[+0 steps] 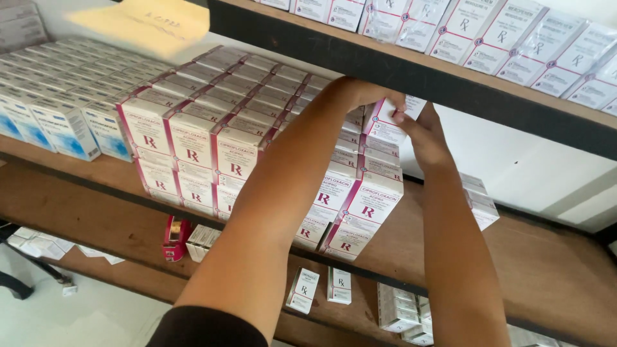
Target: The person sits on the floor and organizes medicine boxes on a wooden shelf. They open boxes to check the contents, remove plastic wrapping from a stack of boxes, and arrange them neatly on the shelf.
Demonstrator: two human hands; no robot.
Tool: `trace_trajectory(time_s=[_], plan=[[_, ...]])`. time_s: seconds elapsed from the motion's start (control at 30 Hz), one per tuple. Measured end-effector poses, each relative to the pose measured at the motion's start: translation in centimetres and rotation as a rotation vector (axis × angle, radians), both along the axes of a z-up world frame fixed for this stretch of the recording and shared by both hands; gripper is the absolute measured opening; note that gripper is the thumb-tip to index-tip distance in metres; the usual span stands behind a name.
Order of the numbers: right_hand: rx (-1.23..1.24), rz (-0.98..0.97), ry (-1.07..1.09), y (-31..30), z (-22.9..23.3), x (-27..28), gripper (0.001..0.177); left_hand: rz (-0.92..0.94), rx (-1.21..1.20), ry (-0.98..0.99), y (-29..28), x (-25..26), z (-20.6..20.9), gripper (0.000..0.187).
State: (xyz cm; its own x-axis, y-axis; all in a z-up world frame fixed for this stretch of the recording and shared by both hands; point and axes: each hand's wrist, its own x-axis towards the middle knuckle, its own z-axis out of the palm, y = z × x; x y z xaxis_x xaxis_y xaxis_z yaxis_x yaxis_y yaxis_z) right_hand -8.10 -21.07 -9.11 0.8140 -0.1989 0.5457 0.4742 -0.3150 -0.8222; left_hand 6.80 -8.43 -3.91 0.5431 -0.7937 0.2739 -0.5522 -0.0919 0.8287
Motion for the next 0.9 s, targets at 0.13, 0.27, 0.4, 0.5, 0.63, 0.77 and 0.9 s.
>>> trace_trajectory(time_s=[0.13,0.27,0.4,0.5,0.63,0.77,0.9], plan=[[-0.049,0.029,-0.060,-0.5,-1.0,0.8,0.073,-0.070,-0.026,-0.006,-0.2,0.5,-0.7,0.038],[-0.040,-0.085,0.006,0.2,-0.2,0.5,0.071,-0.015,-0.004,-0.010,-0.3,0.7,-0.5,0.038],[-0.068,-0.159,0.026,1.7,0.2,-0.3,0.071,0.031,0.110,0.118,0.8,0.0,-0.1,0.042],[-0.054,-0.127,0.008,1.3,0.0,-0.3,0.062,0.002,0.097,-0.041,0.7,-0.3,0.1,0.048],[-0.054,-0.052,-0.143,0.1,-0.4,0.3,0.064,-0.014,0.029,-0.069,-0.1,0.0,-0.3,0.054],[-0.070,-0.159,0.023,-0.8,-0.3,1.3,0.055,0.084,-0.004,-0.086,0.6,0.2,-0.2,0.071],[-0.114,-0.310,0.001,0.3,-1.0,1.3,0.069,0.078,0.035,-0.119,0.8,-0.2,-0.5,0.071]])
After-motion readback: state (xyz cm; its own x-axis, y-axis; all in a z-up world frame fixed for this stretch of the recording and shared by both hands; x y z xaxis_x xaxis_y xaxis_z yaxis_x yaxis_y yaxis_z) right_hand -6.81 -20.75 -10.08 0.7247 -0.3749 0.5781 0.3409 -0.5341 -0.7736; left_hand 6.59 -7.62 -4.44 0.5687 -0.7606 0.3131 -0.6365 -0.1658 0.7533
